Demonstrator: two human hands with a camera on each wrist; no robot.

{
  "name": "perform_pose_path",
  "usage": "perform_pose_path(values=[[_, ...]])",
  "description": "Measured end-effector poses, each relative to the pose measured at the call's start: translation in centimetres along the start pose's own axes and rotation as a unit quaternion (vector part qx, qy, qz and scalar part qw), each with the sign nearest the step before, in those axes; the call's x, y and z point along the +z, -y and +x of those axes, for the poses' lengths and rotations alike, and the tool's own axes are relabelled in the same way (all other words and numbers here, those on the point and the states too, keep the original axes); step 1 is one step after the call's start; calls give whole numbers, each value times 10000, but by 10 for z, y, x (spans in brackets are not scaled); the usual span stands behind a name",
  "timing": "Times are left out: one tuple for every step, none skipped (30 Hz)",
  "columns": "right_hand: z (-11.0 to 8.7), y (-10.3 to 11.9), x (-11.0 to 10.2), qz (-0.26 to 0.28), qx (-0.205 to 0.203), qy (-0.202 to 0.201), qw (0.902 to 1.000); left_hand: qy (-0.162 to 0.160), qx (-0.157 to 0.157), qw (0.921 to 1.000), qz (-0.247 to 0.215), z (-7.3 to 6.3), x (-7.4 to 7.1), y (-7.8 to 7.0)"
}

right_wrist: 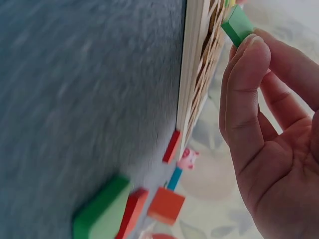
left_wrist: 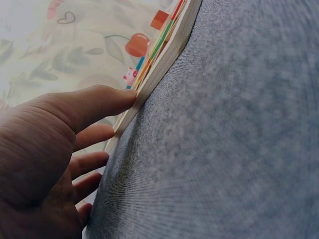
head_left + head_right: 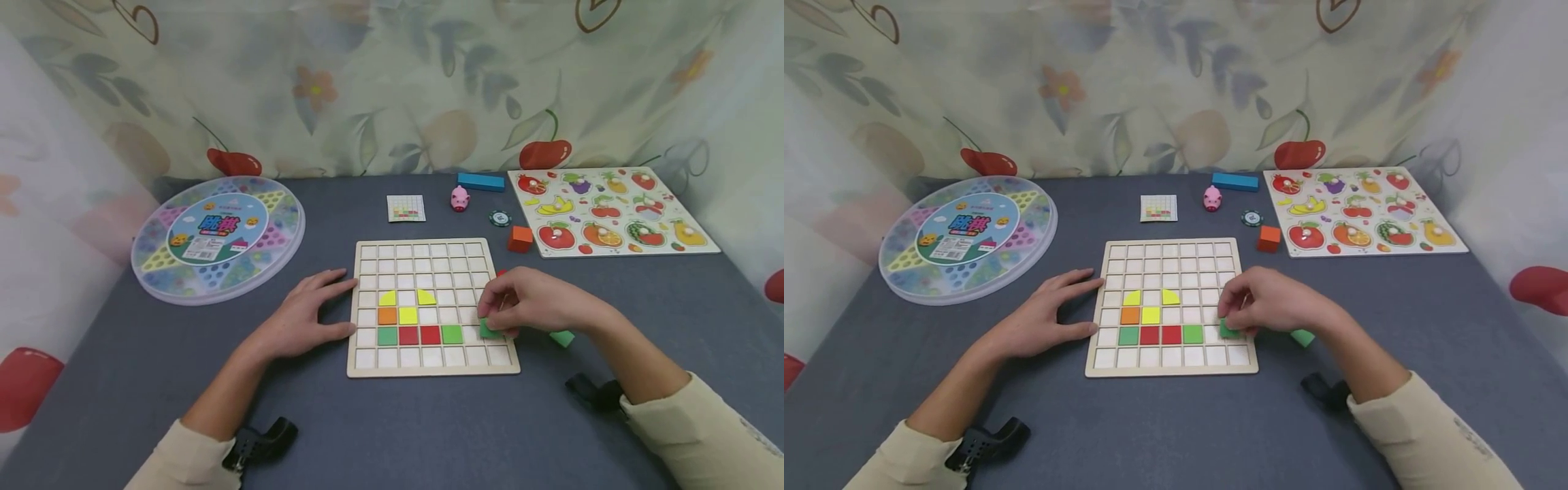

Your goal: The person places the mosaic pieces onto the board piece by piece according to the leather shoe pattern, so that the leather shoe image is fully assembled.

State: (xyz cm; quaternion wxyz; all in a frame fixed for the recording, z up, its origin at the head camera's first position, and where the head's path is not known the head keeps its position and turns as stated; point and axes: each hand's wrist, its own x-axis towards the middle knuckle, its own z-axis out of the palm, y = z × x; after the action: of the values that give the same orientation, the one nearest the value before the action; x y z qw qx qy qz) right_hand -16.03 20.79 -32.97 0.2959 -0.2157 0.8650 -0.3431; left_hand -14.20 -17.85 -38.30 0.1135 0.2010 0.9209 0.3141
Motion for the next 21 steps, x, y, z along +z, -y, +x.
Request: perform_pose_path(values=[[3, 1, 1, -25, 13, 9, 10000, -3, 1, 10000, 0, 0, 0, 0], [5, 3, 3, -51, 23, 17, 10000, -7, -5, 10000, 1, 0, 0, -1], [8, 4, 4, -75, 18, 32, 10000, -7, -5, 10000, -2, 1, 0, -1], [10, 5, 5, -99, 19, 53, 9999, -9, -10, 10000, 1, 1, 0, -1], [12, 7, 6, -121, 12, 76, 9999, -9, -11, 10000, -1, 1, 0, -2], [13, 8, 8, -173, -17, 92, 9998, -8, -10, 10000, -3, 1, 0, -2], [15, 9, 9, -212, -38, 111, 9997, -1, -12, 10000, -2, 1, 0, -2], [16, 10, 10, -275, -58, 107, 9995, 6, -15, 10000, 2, 1, 0, -2], [17, 11, 11, -362, -73, 86, 9993, 12, -16, 10000, 6, 1, 0, -2], [17, 12, 12, -442, -86, 56, 9990, 14, -16, 10000, 10, 1, 0, -2], [18, 13, 14, -536, -110, 20, 9985, 15, -18, 10000, 12, 1, 0, -2], [19, 14, 15, -628, -130, -22, 9979, 16, -21, 10000, 18, 1, 0, -2], [19, 14, 16, -695, -124, -61, 9975, 17, -26, 10000, 25, 1, 0, -2], [19, 15, 17, -753, -111, -97, 9971, 17, -26, 10000, 31, 1, -1, -2], [19, 16, 17, -792, -90, -125, 9967, 17, -27, 10000, 36, 1, 0, -2], [19, 16, 18, -821, -79, -147, 9965, 13, -27, 10000, 38, 1, 0, -2], [19, 16, 19, -851, -64, -167, 9962, 14, -30, 10000, 43, 1, 0, -1], [19, 17, 20, -872, -41, -185, 9960, 16, -32, 10000, 46, 1, 0, -1], [19, 17, 20, -888, -30, -197, 9958, 16, -32, 10000, 48, 1, 0, -1], [19, 17, 20, -905, -26, -206, 9957, 16, -30, 10000, 47, 1, 0, -1], [19, 16, 20, -927, -35, -214, 9955, 16, -32, 10000, 43, 1, 0, -1]])
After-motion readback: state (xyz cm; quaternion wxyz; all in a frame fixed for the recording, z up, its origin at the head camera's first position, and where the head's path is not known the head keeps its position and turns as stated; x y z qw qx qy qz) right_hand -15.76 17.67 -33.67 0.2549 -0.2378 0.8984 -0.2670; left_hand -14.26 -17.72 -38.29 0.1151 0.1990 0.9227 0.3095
